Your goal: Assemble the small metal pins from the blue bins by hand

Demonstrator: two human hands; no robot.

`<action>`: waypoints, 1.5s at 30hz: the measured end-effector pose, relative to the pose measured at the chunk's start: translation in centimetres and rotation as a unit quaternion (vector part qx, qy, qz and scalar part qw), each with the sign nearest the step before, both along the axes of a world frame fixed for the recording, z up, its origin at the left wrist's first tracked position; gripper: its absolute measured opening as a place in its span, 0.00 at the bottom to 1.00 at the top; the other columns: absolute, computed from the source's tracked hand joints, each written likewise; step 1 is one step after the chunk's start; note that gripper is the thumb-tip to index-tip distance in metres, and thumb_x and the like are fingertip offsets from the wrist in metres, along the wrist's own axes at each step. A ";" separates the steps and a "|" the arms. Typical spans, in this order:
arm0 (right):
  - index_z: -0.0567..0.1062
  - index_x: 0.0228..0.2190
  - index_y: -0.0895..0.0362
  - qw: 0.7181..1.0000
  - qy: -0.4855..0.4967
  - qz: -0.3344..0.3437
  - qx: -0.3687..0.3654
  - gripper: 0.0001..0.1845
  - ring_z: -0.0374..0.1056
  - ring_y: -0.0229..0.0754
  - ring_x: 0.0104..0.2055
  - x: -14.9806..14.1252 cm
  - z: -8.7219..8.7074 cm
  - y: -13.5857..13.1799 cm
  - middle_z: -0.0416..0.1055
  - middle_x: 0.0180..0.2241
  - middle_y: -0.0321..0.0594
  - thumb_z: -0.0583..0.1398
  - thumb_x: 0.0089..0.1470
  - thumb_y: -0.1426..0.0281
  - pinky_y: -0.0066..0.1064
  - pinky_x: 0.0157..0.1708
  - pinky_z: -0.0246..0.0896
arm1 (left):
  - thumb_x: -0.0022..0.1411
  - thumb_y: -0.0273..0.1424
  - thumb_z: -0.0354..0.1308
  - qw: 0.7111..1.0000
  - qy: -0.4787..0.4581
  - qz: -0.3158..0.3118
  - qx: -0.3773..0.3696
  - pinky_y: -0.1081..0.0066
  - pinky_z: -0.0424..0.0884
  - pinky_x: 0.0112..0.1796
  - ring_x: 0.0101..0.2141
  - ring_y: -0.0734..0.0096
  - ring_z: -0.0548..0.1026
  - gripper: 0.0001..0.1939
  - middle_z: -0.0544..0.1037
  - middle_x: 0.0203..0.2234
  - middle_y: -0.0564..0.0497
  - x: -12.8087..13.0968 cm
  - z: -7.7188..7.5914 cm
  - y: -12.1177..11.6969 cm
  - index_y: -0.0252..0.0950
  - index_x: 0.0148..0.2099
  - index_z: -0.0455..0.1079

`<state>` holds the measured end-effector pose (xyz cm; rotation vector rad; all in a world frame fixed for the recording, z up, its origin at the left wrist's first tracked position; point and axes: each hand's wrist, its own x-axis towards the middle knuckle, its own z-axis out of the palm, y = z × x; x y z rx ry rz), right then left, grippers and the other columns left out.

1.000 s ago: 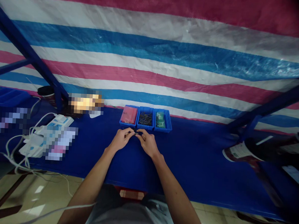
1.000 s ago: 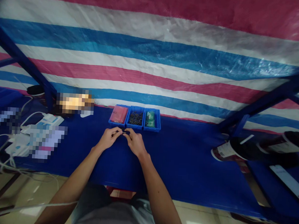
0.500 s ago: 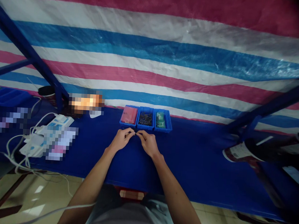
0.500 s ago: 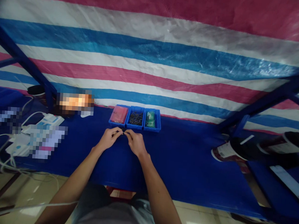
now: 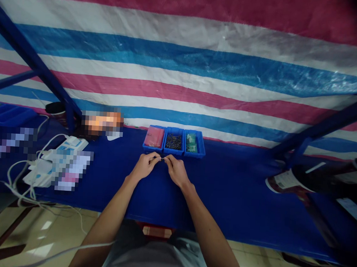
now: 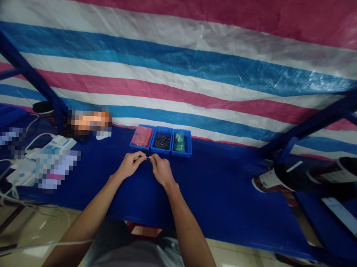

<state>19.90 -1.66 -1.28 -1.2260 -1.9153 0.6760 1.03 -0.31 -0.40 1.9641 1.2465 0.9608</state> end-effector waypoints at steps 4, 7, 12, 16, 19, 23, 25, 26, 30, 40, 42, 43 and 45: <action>0.71 0.32 0.56 1.000 -0.018 -0.009 -0.001 0.20 0.65 0.37 0.24 -0.1 0.0 0.0 0.69 0.23 0.36 0.47 0.70 0.62 0.26 0.29 0.53 | 0.69 0.40 0.53 1.000 0.002 0.001 0.002 0.75 0.52 0.24 0.17 0.78 0.57 0.16 0.65 0.15 0.58 0.0 0.0 0.0 0.33 0.39 0.75; 0.72 0.35 0.56 1.000 -0.002 -0.007 -0.012 0.19 0.63 0.36 0.23 -0.1 0.1 -0.1 0.67 0.23 0.34 0.48 0.70 0.61 0.26 0.28 0.52 | 0.69 0.40 0.53 1.000 0.001 0.000 0.002 0.75 0.52 0.24 0.18 0.78 0.57 0.16 0.65 0.15 0.58 0.0 0.0 0.0 0.33 0.38 0.74; 0.68 0.55 0.55 0.999 0.028 0.013 -0.035 0.20 0.58 0.36 0.19 0.0 0.4 -0.3 0.58 0.17 0.26 0.55 0.66 0.60 0.25 0.24 0.49 | 0.70 0.41 0.52 1.000 -0.001 0.002 -0.004 0.76 0.53 0.24 0.18 0.78 0.58 0.17 0.65 0.16 0.58 -0.1 0.1 0.0 0.33 0.39 0.74; 0.74 0.48 0.55 1.000 0.018 -0.002 -0.007 0.16 0.60 0.35 0.20 0.0 0.1 -0.2 0.64 0.18 0.30 0.54 0.66 0.61 0.25 0.25 0.52 | 0.70 0.41 0.52 1.000 0.002 0.003 -0.002 0.76 0.53 0.24 0.18 0.78 0.58 0.18 0.66 0.16 0.57 -0.1 0.1 0.0 0.32 0.39 0.74; 0.77 0.44 0.54 1.000 0.025 -0.016 0.011 0.15 0.66 0.36 0.23 0.0 -0.2 0.0 0.74 0.27 0.36 0.54 0.66 0.61 0.25 0.27 0.55 | 0.70 0.40 0.52 1.000 0.002 0.001 -0.001 0.76 0.53 0.24 0.18 0.78 0.58 0.17 0.66 0.16 0.57 -0.1 0.1 0.0 0.33 0.38 0.74; 0.78 0.45 0.53 0.999 0.026 -0.019 0.021 0.15 0.70 0.38 0.27 0.1 -0.3 0.0 0.78 0.31 0.38 0.54 0.67 0.61 0.26 0.30 0.58 | 0.69 0.39 0.53 1.000 0.000 0.000 -0.003 0.76 0.53 0.24 0.18 0.78 0.59 0.16 0.67 0.16 0.57 -0.1 0.1 0.0 0.33 0.38 0.74; 0.78 0.45 0.53 0.999 0.027 -0.019 0.023 0.16 0.72 0.39 0.29 0.1 -0.3 0.0 0.78 0.33 0.38 0.54 0.67 0.61 0.27 0.32 0.59 | 0.69 0.39 0.53 1.000 0.001 -0.001 -0.004 0.76 0.53 0.24 0.18 0.78 0.58 0.15 0.67 0.16 0.57 -0.1 0.1 0.0 0.33 0.39 0.74; 0.78 0.45 0.53 0.999 0.027 -0.019 0.022 0.16 0.73 0.40 0.30 0.1 -0.3 0.0 0.78 0.33 0.39 0.53 0.68 0.61 0.27 0.33 0.60 | 0.69 0.39 0.53 1.000 0.001 -0.002 -0.004 0.76 0.53 0.24 0.18 0.78 0.58 0.15 0.67 0.16 0.57 -0.1 0.1 0.0 0.33 0.39 0.74; 0.78 0.45 0.53 0.999 0.016 -0.024 0.022 0.17 0.73 0.41 0.31 0.1 -0.5 0.1 0.78 0.32 0.39 0.52 0.68 0.61 0.28 0.34 0.59 | 0.70 0.39 0.53 1.000 -0.001 -0.002 -0.002 0.76 0.53 0.24 0.18 0.78 0.58 0.16 0.66 0.16 0.57 -0.1 0.1 0.0 0.33 0.39 0.74; 0.74 0.38 0.55 0.999 -0.027 -0.030 0.016 0.18 0.68 0.38 0.25 0.1 -0.2 0.0 0.72 0.25 0.36 0.48 0.70 0.61 0.26 0.29 0.53 | 0.70 0.39 0.53 1.000 0.001 -0.001 -0.001 0.75 0.52 0.25 0.18 0.78 0.57 0.15 0.63 0.16 0.58 -0.1 0.1 0.0 0.33 0.38 0.74; 0.73 0.35 0.55 0.999 -0.037 -0.035 0.018 0.19 0.68 0.38 0.25 0.0 -0.2 0.0 0.71 0.24 0.36 0.48 0.70 0.61 0.26 0.29 0.53 | 0.70 0.39 0.53 1.000 0.001 -0.002 0.000 0.75 0.52 0.25 0.18 0.78 0.56 0.15 0.62 0.15 0.59 0.0 0.1 -0.1 0.33 0.38 0.74; 0.72 0.33 0.55 0.998 -0.042 -0.036 0.018 0.19 0.68 0.38 0.24 0.0 -0.2 0.0 0.70 0.23 0.36 0.47 0.70 0.61 0.26 0.29 0.52 | 0.70 0.39 0.53 1.000 0.000 -0.003 0.000 0.75 0.52 0.25 0.18 0.79 0.56 0.15 0.62 0.15 0.59 0.0 0.1 -0.1 0.33 0.38 0.74; 0.71 0.32 0.55 0.998 -0.048 -0.036 0.016 0.20 0.67 0.37 0.24 0.1 -0.1 0.1 0.70 0.23 0.36 0.47 0.71 0.61 0.26 0.29 0.51 | 0.70 0.39 0.53 1.000 0.000 -0.004 0.000 0.75 0.52 0.25 0.18 0.79 0.56 0.15 0.62 0.15 0.59 0.0 0.1 -0.1 0.33 0.38 0.73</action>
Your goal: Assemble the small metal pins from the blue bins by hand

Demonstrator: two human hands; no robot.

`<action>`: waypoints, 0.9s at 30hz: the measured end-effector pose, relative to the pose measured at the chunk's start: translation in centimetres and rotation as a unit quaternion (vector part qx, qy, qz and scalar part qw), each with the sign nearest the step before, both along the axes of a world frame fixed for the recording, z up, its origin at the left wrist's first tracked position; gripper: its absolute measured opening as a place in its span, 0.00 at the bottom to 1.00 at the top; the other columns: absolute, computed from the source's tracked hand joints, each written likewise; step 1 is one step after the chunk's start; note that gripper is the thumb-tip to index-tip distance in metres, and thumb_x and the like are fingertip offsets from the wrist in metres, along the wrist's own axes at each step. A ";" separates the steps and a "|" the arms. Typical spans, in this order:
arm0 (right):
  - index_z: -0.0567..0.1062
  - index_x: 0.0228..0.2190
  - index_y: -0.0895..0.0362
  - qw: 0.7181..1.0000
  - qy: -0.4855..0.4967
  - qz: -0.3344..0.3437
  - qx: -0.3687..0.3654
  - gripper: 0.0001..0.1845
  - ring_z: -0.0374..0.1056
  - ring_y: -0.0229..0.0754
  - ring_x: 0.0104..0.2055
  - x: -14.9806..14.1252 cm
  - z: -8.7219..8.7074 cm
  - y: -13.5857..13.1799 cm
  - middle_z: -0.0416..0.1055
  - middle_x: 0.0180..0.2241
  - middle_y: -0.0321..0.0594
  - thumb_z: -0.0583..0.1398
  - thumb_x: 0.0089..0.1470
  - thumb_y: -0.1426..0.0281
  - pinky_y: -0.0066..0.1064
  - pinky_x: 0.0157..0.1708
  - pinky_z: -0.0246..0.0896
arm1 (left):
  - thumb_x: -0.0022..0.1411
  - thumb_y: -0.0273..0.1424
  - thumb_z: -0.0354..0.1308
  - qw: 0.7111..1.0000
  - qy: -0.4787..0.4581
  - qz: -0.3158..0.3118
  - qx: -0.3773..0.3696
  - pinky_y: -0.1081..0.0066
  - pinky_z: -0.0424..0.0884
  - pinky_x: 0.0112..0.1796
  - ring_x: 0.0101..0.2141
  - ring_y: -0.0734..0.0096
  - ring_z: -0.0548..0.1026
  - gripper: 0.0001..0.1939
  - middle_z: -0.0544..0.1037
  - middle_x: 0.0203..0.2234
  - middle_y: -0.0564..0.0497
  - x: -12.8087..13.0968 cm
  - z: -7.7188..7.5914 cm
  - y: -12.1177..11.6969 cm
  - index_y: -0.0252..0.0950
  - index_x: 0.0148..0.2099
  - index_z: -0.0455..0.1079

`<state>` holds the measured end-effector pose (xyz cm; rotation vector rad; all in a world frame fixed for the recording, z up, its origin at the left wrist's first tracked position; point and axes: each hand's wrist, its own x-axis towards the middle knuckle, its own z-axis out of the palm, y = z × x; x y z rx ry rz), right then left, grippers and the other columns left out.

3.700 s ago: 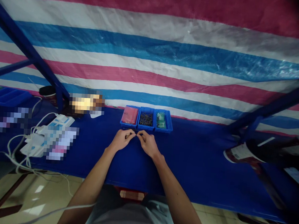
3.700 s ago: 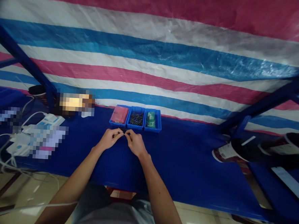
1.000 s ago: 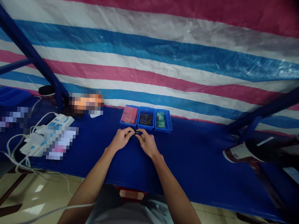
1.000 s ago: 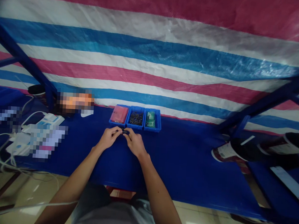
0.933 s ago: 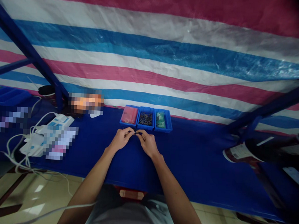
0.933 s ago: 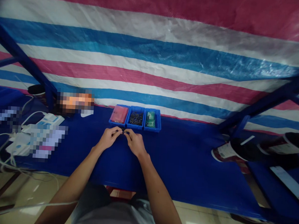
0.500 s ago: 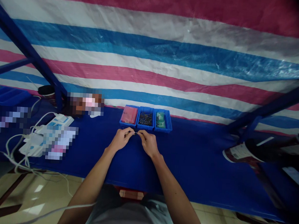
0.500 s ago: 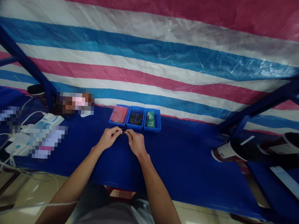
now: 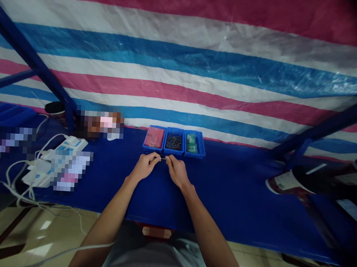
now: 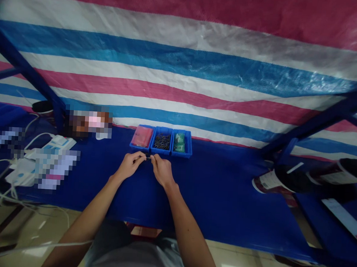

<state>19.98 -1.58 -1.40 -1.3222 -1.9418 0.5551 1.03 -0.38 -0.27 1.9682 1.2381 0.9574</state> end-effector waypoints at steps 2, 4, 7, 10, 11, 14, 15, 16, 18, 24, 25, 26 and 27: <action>0.72 0.34 0.55 1.000 0.007 0.004 -0.006 0.20 0.67 0.37 0.24 0.1 0.1 0.0 0.71 0.24 0.35 0.47 0.71 0.61 0.26 0.29 0.52 | 0.70 0.39 0.52 1.000 0.000 0.001 -0.002 0.75 0.52 0.25 0.18 0.79 0.56 0.15 0.62 0.16 0.59 0.0 0.0 0.0 0.33 0.38 0.73; 0.73 0.39 0.55 1.000 0.024 0.009 -0.013 0.18 0.68 0.37 0.25 0.2 0.2 0.0 0.72 0.25 0.35 0.48 0.70 0.60 0.26 0.28 0.52 | 0.70 0.39 0.52 1.000 0.000 0.004 -0.005 0.76 0.52 0.25 0.18 0.79 0.56 0.15 0.63 0.16 0.59 -0.1 -0.1 0.1 0.33 0.38 0.73; 0.72 0.49 0.54 0.999 0.039 0.016 -0.016 0.16 0.67 0.39 0.24 0.4 0.2 0.0 0.71 0.24 0.33 0.51 0.68 0.59 0.26 0.27 0.52 | 0.70 0.39 0.52 1.000 -0.003 0.013 -0.008 0.76 0.53 0.25 0.19 0.79 0.57 0.15 0.63 0.16 0.58 -0.2 -0.2 0.2 0.33 0.38 0.73; 0.74 0.48 0.54 0.999 0.031 0.017 -0.006 0.15 0.67 0.39 0.24 0.4 -0.1 0.0 0.72 0.24 0.34 0.53 0.67 0.61 0.26 0.26 0.52 | 0.70 0.39 0.52 1.000 -0.001 0.014 -0.009 0.76 0.53 0.25 0.19 0.79 0.57 0.15 0.63 0.16 0.58 -0.2 -0.2 0.2 0.33 0.38 0.73; 0.75 0.46 0.54 0.999 0.028 0.016 -0.003 0.15 0.67 0.38 0.24 0.4 -0.1 0.0 0.73 0.25 0.34 0.53 0.67 0.61 0.26 0.26 0.52 | 0.70 0.38 0.52 1.000 0.001 0.013 -0.008 0.76 0.53 0.25 0.19 0.79 0.56 0.15 0.63 0.16 0.59 -0.2 -0.1 0.2 0.33 0.38 0.73; 0.77 0.44 0.54 1.000 0.027 0.011 0.006 0.14 0.68 0.37 0.25 0.4 -0.2 0.1 0.75 0.27 0.36 0.54 0.67 0.62 0.26 0.28 0.54 | 0.70 0.38 0.52 1.000 0.001 0.009 -0.006 0.76 0.53 0.25 0.19 0.79 0.56 0.15 0.63 0.16 0.58 -0.1 -0.1 0.1 0.33 0.37 0.73; 0.77 0.43 0.54 1.000 0.027 0.011 0.007 0.14 0.68 0.37 0.25 0.4 -0.1 0.0 0.76 0.28 0.36 0.54 0.67 0.62 0.26 0.29 0.54 | 0.70 0.38 0.52 1.000 0.000 0.008 -0.006 0.76 0.53 0.25 0.19 0.79 0.57 0.15 0.63 0.16 0.58 -0.1 -0.1 0.1 0.33 0.37 0.73; 0.77 0.43 0.54 1.000 0.027 0.012 0.008 0.14 0.69 0.38 0.25 0.4 0.0 0.0 0.76 0.28 0.36 0.54 0.67 0.62 0.26 0.29 0.54 | 0.70 0.38 0.52 1.000 -0.001 0.007 -0.008 0.76 0.53 0.25 0.19 0.79 0.57 0.15 0.64 0.16 0.58 0.0 -0.1 0.1 0.33 0.38 0.73; 0.78 0.43 0.54 1.000 0.024 0.013 0.007 0.14 0.69 0.38 0.25 0.4 0.1 0.0 0.76 0.27 0.36 0.54 0.67 0.62 0.26 0.29 0.54 | 0.70 0.38 0.52 1.000 -0.003 0.006 -0.012 0.76 0.53 0.25 0.19 0.78 0.57 0.15 0.64 0.16 0.58 0.0 -0.2 0.2 0.33 0.38 0.73; 0.77 0.41 0.53 1.000 0.005 0.011 0.004 0.16 0.72 0.40 0.28 0.3 0.2 -0.2 0.76 0.28 0.37 0.51 0.69 0.62 0.27 0.31 0.55 | 0.70 0.38 0.52 1.000 -0.004 0.002 -0.012 0.76 0.52 0.25 0.19 0.78 0.57 0.15 0.63 0.16 0.59 0.0 -0.4 0.2 0.33 0.37 0.72; 0.77 0.40 0.54 1.000 0.002 0.009 0.002 0.16 0.72 0.40 0.29 0.3 0.2 -0.2 0.76 0.27 0.37 0.51 0.69 0.62 0.26 0.31 0.55 | 0.70 0.38 0.52 1.000 -0.004 0.001 -0.010 0.76 0.52 0.25 0.19 0.78 0.57 0.15 0.62 0.16 0.59 0.0 -0.4 0.2 0.33 0.37 0.72; 0.77 0.39 0.54 1.000 -0.001 0.008 0.000 0.16 0.72 0.40 0.29 0.3 0.2 -0.2 0.75 0.27 0.37 0.51 0.69 0.62 0.26 0.31 0.54 | 0.70 0.38 0.52 1.000 -0.003 0.001 -0.009 0.76 0.52 0.24 0.19 0.78 0.57 0.15 0.62 0.16 0.59 0.0 -0.4 0.2 0.33 0.37 0.72; 0.76 0.37 0.54 1.000 -0.004 0.007 -0.001 0.17 0.72 0.40 0.28 0.3 0.2 -0.2 0.75 0.27 0.37 0.51 0.69 0.62 0.26 0.31 0.54 | 0.70 0.38 0.52 1.000 -0.003 0.000 -0.008 0.76 0.52 0.24 0.18 0.78 0.57 0.15 0.62 0.16 0.59 0.1 -0.4 0.3 0.33 0.37 0.72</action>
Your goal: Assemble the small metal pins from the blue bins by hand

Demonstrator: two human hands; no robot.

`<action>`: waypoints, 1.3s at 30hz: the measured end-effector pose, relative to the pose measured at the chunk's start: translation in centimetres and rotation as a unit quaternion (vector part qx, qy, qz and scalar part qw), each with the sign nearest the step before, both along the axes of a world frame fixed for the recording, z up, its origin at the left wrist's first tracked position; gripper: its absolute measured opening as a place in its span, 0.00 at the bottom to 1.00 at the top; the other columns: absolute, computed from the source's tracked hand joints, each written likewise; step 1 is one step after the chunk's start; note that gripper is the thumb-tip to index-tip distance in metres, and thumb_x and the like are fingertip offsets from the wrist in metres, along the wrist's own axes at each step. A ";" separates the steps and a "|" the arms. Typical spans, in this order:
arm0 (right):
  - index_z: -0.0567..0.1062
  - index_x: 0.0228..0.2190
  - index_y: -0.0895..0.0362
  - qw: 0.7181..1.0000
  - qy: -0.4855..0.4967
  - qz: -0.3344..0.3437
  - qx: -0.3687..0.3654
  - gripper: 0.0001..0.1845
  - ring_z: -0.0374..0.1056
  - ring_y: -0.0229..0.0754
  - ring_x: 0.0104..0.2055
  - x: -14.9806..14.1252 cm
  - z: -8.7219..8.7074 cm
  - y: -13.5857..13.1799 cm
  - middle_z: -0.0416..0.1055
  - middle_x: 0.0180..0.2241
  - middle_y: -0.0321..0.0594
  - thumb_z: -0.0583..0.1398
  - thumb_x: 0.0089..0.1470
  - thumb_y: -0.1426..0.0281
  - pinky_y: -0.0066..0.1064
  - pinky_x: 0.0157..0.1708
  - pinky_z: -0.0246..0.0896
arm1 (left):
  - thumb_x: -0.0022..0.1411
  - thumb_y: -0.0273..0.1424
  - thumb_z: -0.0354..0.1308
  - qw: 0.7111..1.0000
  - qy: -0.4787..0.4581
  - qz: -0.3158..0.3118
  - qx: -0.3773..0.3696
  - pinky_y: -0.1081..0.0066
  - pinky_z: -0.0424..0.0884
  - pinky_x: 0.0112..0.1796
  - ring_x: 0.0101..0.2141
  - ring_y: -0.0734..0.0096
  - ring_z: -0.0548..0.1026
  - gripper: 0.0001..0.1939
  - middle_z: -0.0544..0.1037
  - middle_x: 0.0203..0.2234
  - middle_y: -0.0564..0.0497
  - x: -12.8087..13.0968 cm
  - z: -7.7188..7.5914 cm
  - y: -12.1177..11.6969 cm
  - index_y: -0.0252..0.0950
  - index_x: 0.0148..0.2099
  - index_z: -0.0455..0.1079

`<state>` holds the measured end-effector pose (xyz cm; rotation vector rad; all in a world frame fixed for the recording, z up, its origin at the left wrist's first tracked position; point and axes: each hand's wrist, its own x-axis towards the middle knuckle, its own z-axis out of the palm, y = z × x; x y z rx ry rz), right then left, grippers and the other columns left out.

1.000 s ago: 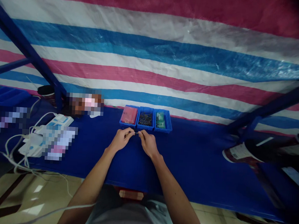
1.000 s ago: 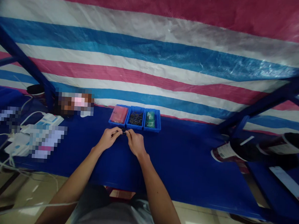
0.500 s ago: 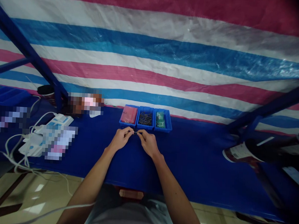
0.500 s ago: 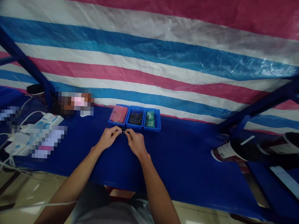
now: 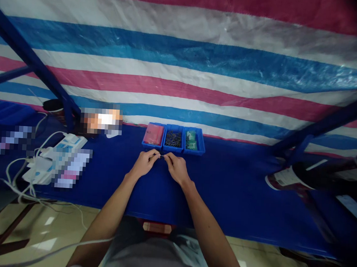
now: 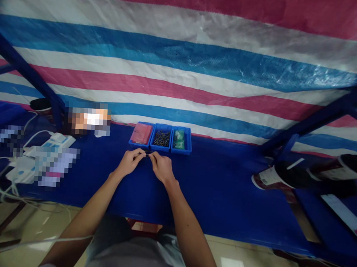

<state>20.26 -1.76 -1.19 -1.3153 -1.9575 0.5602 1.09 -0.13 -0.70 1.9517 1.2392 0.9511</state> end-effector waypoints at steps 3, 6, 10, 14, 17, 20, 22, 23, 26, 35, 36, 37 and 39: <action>0.77 0.37 0.54 1.000 -0.001 -0.006 0.003 0.18 0.70 0.39 0.26 0.0 0.0 0.0 0.74 0.26 0.37 0.51 0.69 0.60 0.27 0.29 0.53 | 0.70 0.38 0.52 1.000 -0.001 0.001 -0.001 0.76 0.52 0.24 0.18 0.78 0.57 0.14 0.61 0.16 0.59 0.0 0.0 0.0 0.34 0.37 0.72; 0.77 0.44 0.54 1.000 0.011 -0.020 0.009 0.17 0.66 0.38 0.23 0.1 -0.1 0.0 0.70 0.21 0.34 0.53 0.67 0.58 0.27 0.26 0.51 | 0.70 0.38 0.52 1.000 0.000 -0.001 -0.002 0.76 0.52 0.24 0.18 0.78 0.57 0.14 0.62 0.16 0.59 0.0 -0.2 0.0 0.34 0.37 0.72; 0.77 0.44 0.55 0.999 0.019 -0.024 0.017 0.16 0.63 0.37 0.22 0.1 -0.4 0.1 0.69 0.20 0.33 0.54 0.66 0.60 0.27 0.25 0.48 | 0.70 0.38 0.52 1.000 0.011 0.002 0.000 0.76 0.53 0.25 0.19 0.78 0.58 0.15 0.63 0.16 0.59 0.0 -0.4 0.0 0.34 0.37 0.72; 0.78 0.41 0.55 0.999 0.033 -0.026 0.020 0.15 0.63 0.36 0.22 -0.1 -0.6 0.2 0.70 0.22 0.33 0.54 0.66 0.62 0.27 0.25 0.49 | 0.70 0.39 0.52 1.000 0.017 0.008 0.001 0.75 0.53 0.25 0.19 0.78 0.59 0.15 0.65 0.17 0.58 0.0 -0.3 0.0 0.34 0.38 0.72; 0.78 0.40 0.55 0.998 0.042 -0.036 0.014 0.15 0.64 0.36 0.22 -0.3 -0.7 0.3 0.70 0.21 0.33 0.54 0.66 0.61 0.27 0.25 0.49 | 0.70 0.39 0.51 1.000 0.020 0.015 0.004 0.76 0.54 0.25 0.19 0.78 0.61 0.15 0.68 0.18 0.57 0.0 -0.2 0.0 0.34 0.39 0.73; 0.77 0.39 0.54 0.998 0.050 -0.039 0.004 0.16 0.64 0.37 0.23 -0.5 -0.8 0.3 0.70 0.22 0.34 0.53 0.67 0.61 0.27 0.26 0.50 | 0.70 0.39 0.51 0.999 0.027 0.018 0.006 0.76 0.56 0.25 0.19 0.77 0.62 0.15 0.69 0.18 0.57 0.1 -0.1 0.0 0.34 0.39 0.73; 0.77 0.39 0.54 0.998 0.056 -0.040 0.001 0.16 0.64 0.37 0.23 -0.6 -0.8 0.4 0.70 0.22 0.34 0.53 0.67 0.61 0.27 0.26 0.50 | 0.70 0.39 0.51 0.999 0.032 0.019 0.005 0.76 0.56 0.25 0.19 0.78 0.62 0.15 0.69 0.18 0.57 0.1 -0.1 0.0 0.34 0.39 0.73; 0.77 0.39 0.54 0.997 0.059 -0.041 0.001 0.16 0.64 0.37 0.23 -0.5 -0.8 0.5 0.70 0.22 0.34 0.53 0.67 0.60 0.27 0.26 0.50 | 0.70 0.39 0.51 0.999 0.034 0.020 0.003 0.76 0.56 0.25 0.19 0.77 0.62 0.15 0.69 0.18 0.57 0.1 -0.1 0.1 0.34 0.39 0.73; 0.78 0.39 0.54 0.997 0.069 -0.041 -0.007 0.16 0.64 0.37 0.23 -0.5 -0.9 0.5 0.70 0.22 0.34 0.53 0.66 0.60 0.27 0.26 0.50 | 0.70 0.39 0.51 0.999 0.034 0.023 -0.002 0.76 0.57 0.26 0.20 0.77 0.64 0.15 0.72 0.20 0.56 0.2 -0.2 0.1 0.34 0.39 0.73; 0.79 0.38 0.56 0.994 0.094 -0.041 -0.032 0.18 0.56 0.35 0.20 -0.3 -0.9 0.5 0.59 0.17 0.30 0.54 0.66 0.58 0.28 0.25 0.47 | 0.71 0.39 0.50 0.998 0.056 0.024 -0.005 0.77 0.60 0.28 0.23 0.76 0.68 0.16 0.75 0.23 0.54 0.3 -0.1 0.1 0.34 0.39 0.73; 0.79 0.37 0.56 0.994 0.093 -0.041 -0.032 0.18 0.55 0.35 0.20 -0.3 -1.0 0.5 0.59 0.17 0.30 0.54 0.66 0.58 0.28 0.25 0.46 | 0.71 0.39 0.50 0.998 0.055 0.026 -0.005 0.77 0.60 0.28 0.23 0.76 0.68 0.16 0.76 0.24 0.54 0.3 -0.2 0.2 0.34 0.39 0.73; 0.79 0.37 0.56 0.994 0.094 -0.042 -0.032 0.18 0.55 0.35 0.20 -0.3 -1.0 0.5 0.59 0.17 0.30 0.54 0.66 0.58 0.28 0.24 0.46 | 0.71 0.39 0.50 0.998 0.053 0.027 -0.005 0.77 0.60 0.29 0.23 0.76 0.68 0.16 0.76 0.24 0.54 0.3 -0.2 0.2 0.34 0.39 0.73; 0.79 0.37 0.55 0.994 0.096 -0.045 -0.031 0.18 0.55 0.35 0.20 -0.4 -1.0 0.5 0.59 0.17 0.30 0.54 0.65 0.58 0.28 0.24 0.46 | 0.71 0.39 0.50 0.998 0.052 0.026 -0.006 0.77 0.60 0.29 0.23 0.76 0.68 0.16 0.76 0.25 0.54 0.3 -0.2 0.2 0.34 0.39 0.73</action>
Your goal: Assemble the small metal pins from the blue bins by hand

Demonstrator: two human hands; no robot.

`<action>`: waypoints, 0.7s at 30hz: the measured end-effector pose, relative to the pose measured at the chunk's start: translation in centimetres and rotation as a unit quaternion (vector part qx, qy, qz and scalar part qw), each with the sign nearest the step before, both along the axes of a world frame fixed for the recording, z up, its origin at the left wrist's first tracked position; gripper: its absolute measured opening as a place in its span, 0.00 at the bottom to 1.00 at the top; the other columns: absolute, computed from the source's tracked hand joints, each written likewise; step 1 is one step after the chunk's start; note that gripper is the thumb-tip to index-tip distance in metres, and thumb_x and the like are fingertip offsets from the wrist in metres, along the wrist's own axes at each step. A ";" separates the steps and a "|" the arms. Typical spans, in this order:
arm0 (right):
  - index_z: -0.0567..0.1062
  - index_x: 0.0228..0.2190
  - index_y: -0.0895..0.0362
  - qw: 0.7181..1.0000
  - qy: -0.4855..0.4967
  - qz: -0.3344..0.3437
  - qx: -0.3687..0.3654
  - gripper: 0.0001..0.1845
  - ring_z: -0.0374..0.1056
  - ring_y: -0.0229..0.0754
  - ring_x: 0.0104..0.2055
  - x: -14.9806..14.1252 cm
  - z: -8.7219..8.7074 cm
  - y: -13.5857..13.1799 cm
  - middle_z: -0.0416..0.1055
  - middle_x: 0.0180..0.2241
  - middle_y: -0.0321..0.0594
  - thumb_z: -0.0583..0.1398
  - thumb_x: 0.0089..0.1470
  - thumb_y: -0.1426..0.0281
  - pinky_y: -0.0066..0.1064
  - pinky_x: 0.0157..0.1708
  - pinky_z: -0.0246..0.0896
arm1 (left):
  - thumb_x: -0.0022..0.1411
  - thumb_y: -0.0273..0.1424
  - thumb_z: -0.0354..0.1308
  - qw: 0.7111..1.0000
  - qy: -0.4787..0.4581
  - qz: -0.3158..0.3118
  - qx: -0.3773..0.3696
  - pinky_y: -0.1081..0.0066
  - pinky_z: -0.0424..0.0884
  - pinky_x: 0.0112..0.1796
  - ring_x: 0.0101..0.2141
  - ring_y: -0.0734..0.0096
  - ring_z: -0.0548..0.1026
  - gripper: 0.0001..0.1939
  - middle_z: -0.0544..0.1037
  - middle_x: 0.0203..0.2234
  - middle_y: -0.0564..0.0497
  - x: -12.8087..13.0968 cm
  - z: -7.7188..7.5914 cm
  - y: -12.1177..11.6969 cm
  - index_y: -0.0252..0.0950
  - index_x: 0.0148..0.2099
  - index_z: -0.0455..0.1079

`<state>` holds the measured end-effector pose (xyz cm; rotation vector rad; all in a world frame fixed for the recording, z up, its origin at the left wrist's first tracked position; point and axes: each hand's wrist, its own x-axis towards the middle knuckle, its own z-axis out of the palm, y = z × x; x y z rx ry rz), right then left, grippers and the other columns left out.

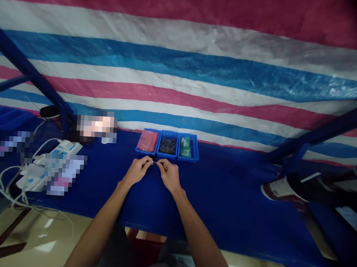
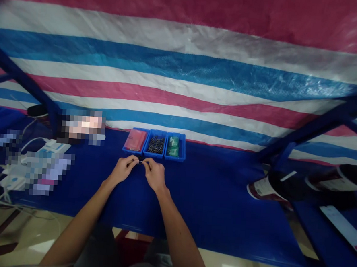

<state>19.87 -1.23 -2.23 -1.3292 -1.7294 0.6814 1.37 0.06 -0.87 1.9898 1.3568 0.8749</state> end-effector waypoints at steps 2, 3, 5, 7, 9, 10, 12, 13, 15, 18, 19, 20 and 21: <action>0.79 0.37 0.55 1.000 0.001 -0.005 0.003 0.17 0.55 0.35 0.20 0.0 0.0 0.1 0.59 0.17 0.30 0.54 0.65 0.58 0.28 0.24 0.46 | 0.71 0.39 0.50 1.000 -0.001 -0.004 -0.005 0.77 0.60 0.29 0.23 0.76 0.68 0.15 0.76 0.25 0.54 0.0 0.0 0.0 0.34 0.39 0.73; 0.79 0.37 0.55 1.000 0.001 -0.006 0.007 0.17 0.55 0.35 0.19 0.0 0.0 0.1 0.59 0.17 0.30 0.55 0.65 0.59 0.28 0.24 0.46 | 0.71 0.39 0.50 1.000 -0.003 -0.006 -0.008 0.77 0.60 0.29 0.23 0.76 0.68 0.15 0.76 0.25 0.54 0.0 0.0 0.0 0.34 0.40 0.73; 0.79 0.37 0.55 1.000 0.002 -0.005 0.016 0.16 0.55 0.34 0.19 -0.1 0.0 0.1 0.59 0.17 0.29 0.55 0.65 0.59 0.28 0.25 0.47 | 0.71 0.39 0.50 1.000 -0.009 -0.007 -0.011 0.77 0.60 0.29 0.23 0.76 0.68 0.15 0.75 0.24 0.54 0.0 0.0 0.0 0.34 0.39 0.72; 0.79 0.37 0.55 1.000 0.001 -0.004 0.023 0.16 0.56 0.35 0.19 -0.1 0.1 0.2 0.61 0.17 0.30 0.55 0.65 0.60 0.28 0.25 0.47 | 0.71 0.39 0.50 1.000 -0.014 -0.004 -0.012 0.77 0.59 0.28 0.22 0.76 0.67 0.16 0.74 0.23 0.55 0.0 0.1 0.0 0.34 0.39 0.72; 0.79 0.38 0.55 1.000 -0.004 -0.006 0.024 0.16 0.57 0.35 0.20 -0.2 0.1 0.2 0.63 0.18 0.30 0.55 0.65 0.60 0.28 0.25 0.48 | 0.70 0.40 0.50 1.000 -0.017 -0.006 -0.014 0.77 0.59 0.28 0.21 0.76 0.66 0.16 0.72 0.22 0.55 0.0 0.1 0.0 0.34 0.38 0.72; 0.79 0.38 0.55 1.000 -0.007 -0.008 0.025 0.16 0.58 0.35 0.20 -0.2 0.1 0.2 0.64 0.18 0.31 0.55 0.65 0.60 0.28 0.25 0.48 | 0.70 0.40 0.50 1.000 -0.018 -0.008 -0.014 0.77 0.59 0.27 0.21 0.76 0.65 0.16 0.72 0.21 0.55 0.0 0.1 0.0 0.34 0.38 0.72; 0.79 0.37 0.55 1.000 -0.010 -0.012 0.025 0.16 0.59 0.36 0.20 -0.2 0.1 0.1 0.65 0.18 0.31 0.55 0.65 0.60 0.28 0.25 0.48 | 0.70 0.40 0.50 1.000 -0.020 -0.012 -0.013 0.77 0.58 0.27 0.21 0.77 0.64 0.16 0.71 0.21 0.56 0.0 0.2 -0.1 0.34 0.38 0.72; 0.79 0.37 0.55 1.000 -0.011 -0.013 0.025 0.16 0.59 0.36 0.20 -0.3 0.2 0.1 0.65 0.18 0.31 0.55 0.65 0.60 0.28 0.25 0.48 | 0.70 0.40 0.50 1.000 -0.021 -0.013 -0.012 0.77 0.58 0.27 0.20 0.77 0.64 0.16 0.71 0.20 0.56 -0.1 0.2 -0.1 0.34 0.39 0.72; 0.79 0.37 0.55 1.000 -0.013 -0.013 0.024 0.16 0.59 0.36 0.20 -0.3 0.2 0.1 0.64 0.18 0.31 0.55 0.65 0.60 0.28 0.25 0.48 | 0.70 0.40 0.50 1.000 -0.021 -0.012 -0.012 0.77 0.57 0.26 0.20 0.77 0.64 0.16 0.70 0.20 0.57 -0.1 0.2 0.0 0.34 0.39 0.72; 0.79 0.37 0.55 0.999 -0.015 -0.018 0.025 0.16 0.58 0.36 0.20 -0.3 0.2 0.1 0.62 0.17 0.30 0.55 0.65 0.60 0.28 0.25 0.48 | 0.70 0.40 0.50 0.999 -0.025 -0.013 -0.019 0.77 0.57 0.26 0.21 0.76 0.64 0.16 0.71 0.21 0.56 -0.1 0.1 0.0 0.34 0.39 0.72; 0.79 0.37 0.55 0.999 -0.016 -0.019 0.025 0.16 0.58 0.36 0.20 -0.3 0.2 0.1 0.61 0.17 0.30 0.55 0.65 0.60 0.28 0.25 0.48 | 0.70 0.40 0.50 0.999 -0.028 -0.013 -0.021 0.77 0.57 0.26 0.21 0.77 0.64 0.16 0.71 0.21 0.56 -0.1 0.0 0.0 0.34 0.39 0.72; 0.79 0.37 0.55 0.999 -0.019 -0.021 0.025 0.16 0.57 0.36 0.19 -0.3 0.2 0.1 0.60 0.17 0.30 0.55 0.65 0.59 0.28 0.25 0.48 | 0.70 0.40 0.50 0.999 -0.032 -0.012 -0.023 0.77 0.56 0.26 0.20 0.77 0.63 0.16 0.71 0.21 0.56 -0.1 0.0 0.1 0.34 0.39 0.72; 0.79 0.37 0.55 0.999 -0.021 -0.020 0.025 0.17 0.57 0.36 0.19 -0.2 0.2 0.1 0.59 0.17 0.30 0.55 0.65 0.59 0.28 0.25 0.47 | 0.70 0.40 0.50 0.999 -0.035 -0.011 -0.025 0.77 0.56 0.26 0.20 0.77 0.62 0.16 0.70 0.20 0.57 0.0 -0.1 0.1 0.34 0.39 0.72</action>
